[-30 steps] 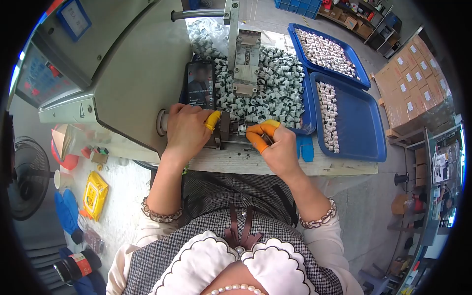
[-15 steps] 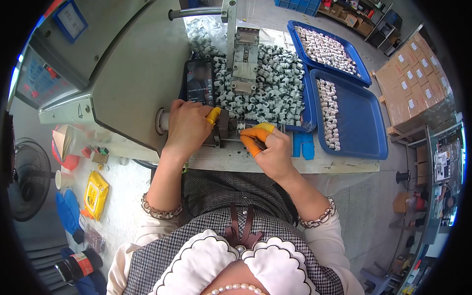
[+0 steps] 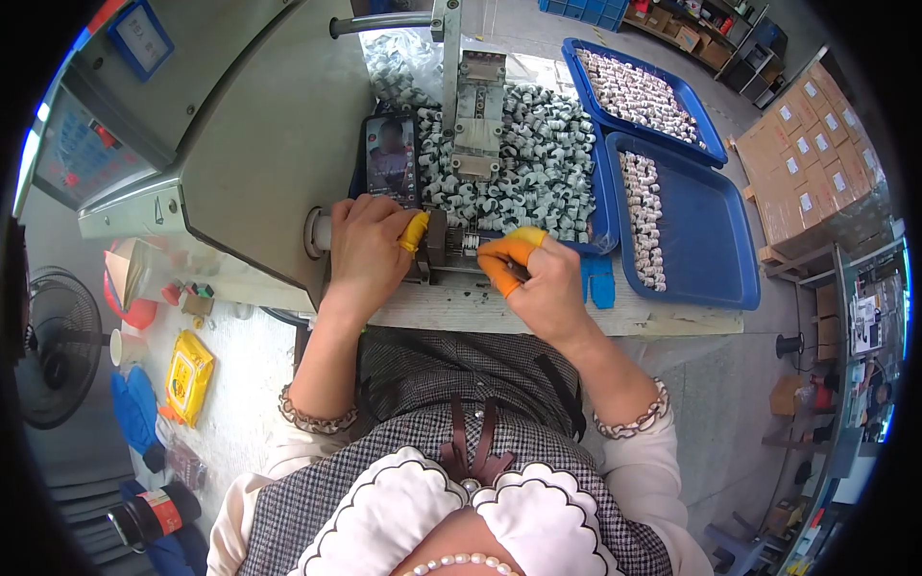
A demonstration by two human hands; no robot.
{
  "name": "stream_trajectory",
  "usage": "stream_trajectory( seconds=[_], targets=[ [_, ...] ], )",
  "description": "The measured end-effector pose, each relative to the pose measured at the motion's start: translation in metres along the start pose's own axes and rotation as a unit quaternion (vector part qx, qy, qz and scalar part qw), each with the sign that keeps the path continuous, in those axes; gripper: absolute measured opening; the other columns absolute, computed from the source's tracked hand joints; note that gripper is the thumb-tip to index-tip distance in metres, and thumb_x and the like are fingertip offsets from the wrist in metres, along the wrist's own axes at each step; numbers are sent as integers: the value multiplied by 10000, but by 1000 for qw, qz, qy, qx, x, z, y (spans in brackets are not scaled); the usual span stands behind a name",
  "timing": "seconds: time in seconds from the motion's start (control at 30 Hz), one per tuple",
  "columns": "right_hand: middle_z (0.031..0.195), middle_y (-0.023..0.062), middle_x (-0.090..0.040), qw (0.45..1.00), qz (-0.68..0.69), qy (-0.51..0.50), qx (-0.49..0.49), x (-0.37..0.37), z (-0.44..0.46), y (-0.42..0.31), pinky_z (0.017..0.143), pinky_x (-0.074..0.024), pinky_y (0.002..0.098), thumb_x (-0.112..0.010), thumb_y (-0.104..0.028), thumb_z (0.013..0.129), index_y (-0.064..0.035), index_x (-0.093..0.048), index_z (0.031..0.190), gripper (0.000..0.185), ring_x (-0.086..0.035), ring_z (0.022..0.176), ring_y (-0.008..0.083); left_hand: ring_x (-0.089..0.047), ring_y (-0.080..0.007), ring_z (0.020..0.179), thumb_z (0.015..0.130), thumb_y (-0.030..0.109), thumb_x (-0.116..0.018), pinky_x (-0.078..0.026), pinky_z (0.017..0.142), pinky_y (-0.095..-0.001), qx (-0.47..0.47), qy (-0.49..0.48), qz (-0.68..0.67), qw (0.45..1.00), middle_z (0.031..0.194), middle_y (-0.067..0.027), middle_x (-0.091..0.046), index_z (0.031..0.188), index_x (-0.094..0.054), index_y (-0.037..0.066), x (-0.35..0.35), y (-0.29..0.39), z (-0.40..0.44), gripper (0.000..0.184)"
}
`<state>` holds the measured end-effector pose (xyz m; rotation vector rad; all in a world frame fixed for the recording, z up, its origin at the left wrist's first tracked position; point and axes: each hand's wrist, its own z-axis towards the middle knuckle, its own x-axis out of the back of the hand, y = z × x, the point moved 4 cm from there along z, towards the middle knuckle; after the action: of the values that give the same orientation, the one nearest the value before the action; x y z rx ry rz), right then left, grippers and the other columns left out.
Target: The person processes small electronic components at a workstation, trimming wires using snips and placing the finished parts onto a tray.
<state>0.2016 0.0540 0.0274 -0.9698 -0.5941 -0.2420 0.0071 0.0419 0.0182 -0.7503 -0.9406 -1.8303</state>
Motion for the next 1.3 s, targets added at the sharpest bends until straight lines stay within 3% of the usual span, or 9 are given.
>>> stream_trajectory(
  seconds=[0.03,0.2,0.3,0.43,0.5,0.7,1.03,1.23,1.3],
  targets=[
    [758,40,-639,1000,-4,-3,18,1,8,-3,514,-401,226,-720,3,734,-11,-705,869,136,-534,568,90,-551,-223,903,675,34,-628,-358,870,-386,-1,-1,2,1000,850,-35,-605,922,-705,86,0,0,-2,264],
    [684,12,-621,993,1,-93,-70,-3,40,5,532,-395,227,-711,-54,762,7,-706,876,129,-497,584,60,-552,-217,917,665,22,-636,-347,904,-406,1,25,-13,1000,877,-24,-611,934,-700,82,0,2,-3,283],
    [735,97,-684,986,44,-92,-129,-1,46,16,583,-481,294,-722,-102,769,22,-705,870,161,-604,612,140,-557,-214,918,669,20,-637,-345,916,-409,0,31,-5,1000,878,-21,-614,925,-700,83,1,3,-3,271],
    [730,69,-683,983,44,-113,-139,2,49,28,561,-472,280,-713,-122,791,11,-705,904,175,-587,603,108,-562,-213,912,675,26,-640,-341,928,-417,-1,29,0,1000,870,-22,-616,909,-699,80,0,2,-1,248],
    [658,12,-613,949,64,-168,-257,0,50,36,500,-396,211,-683,-127,820,-8,-698,955,181,-500,544,54,-564,-215,910,685,40,-643,-337,935,-428,3,20,17,1000,862,-26,-618,894,-696,76,-1,2,-1,218],
    [556,1,-532,901,148,-247,-324,-3,62,56,416,-335,215,-632,-224,872,8,-677,995,266,-467,455,64,-553,-227,911,654,86,-657,-314,964,-450,7,12,20,1000,837,-44,-603,861,-694,80,-5,-1,-2,210],
    [558,9,-543,868,194,-285,-358,-16,68,59,400,-311,203,-649,-222,862,-4,-679,909,225,-486,452,67,-584,-223,870,722,59,-617,-336,940,-437,19,-16,34,999,811,-41,-631,852,-696,85,-2,2,3,154],
    [557,-13,-513,859,220,-306,-347,-28,68,49,407,-285,203,-707,-123,800,3,-675,901,165,-429,438,58,-597,-232,806,745,77,-599,-365,884,-408,39,-62,21,997,730,-55,-625,808,-695,79,-3,0,8,115],
    [567,-22,-492,842,306,-286,-339,-35,68,52,406,-276,209,-700,-88,810,12,-659,865,121,-390,444,50,-591,-232,834,750,78,-591,-359,876,-416,51,-108,30,992,749,-58,-626,799,-694,83,-6,0,10,114]
  ],
)
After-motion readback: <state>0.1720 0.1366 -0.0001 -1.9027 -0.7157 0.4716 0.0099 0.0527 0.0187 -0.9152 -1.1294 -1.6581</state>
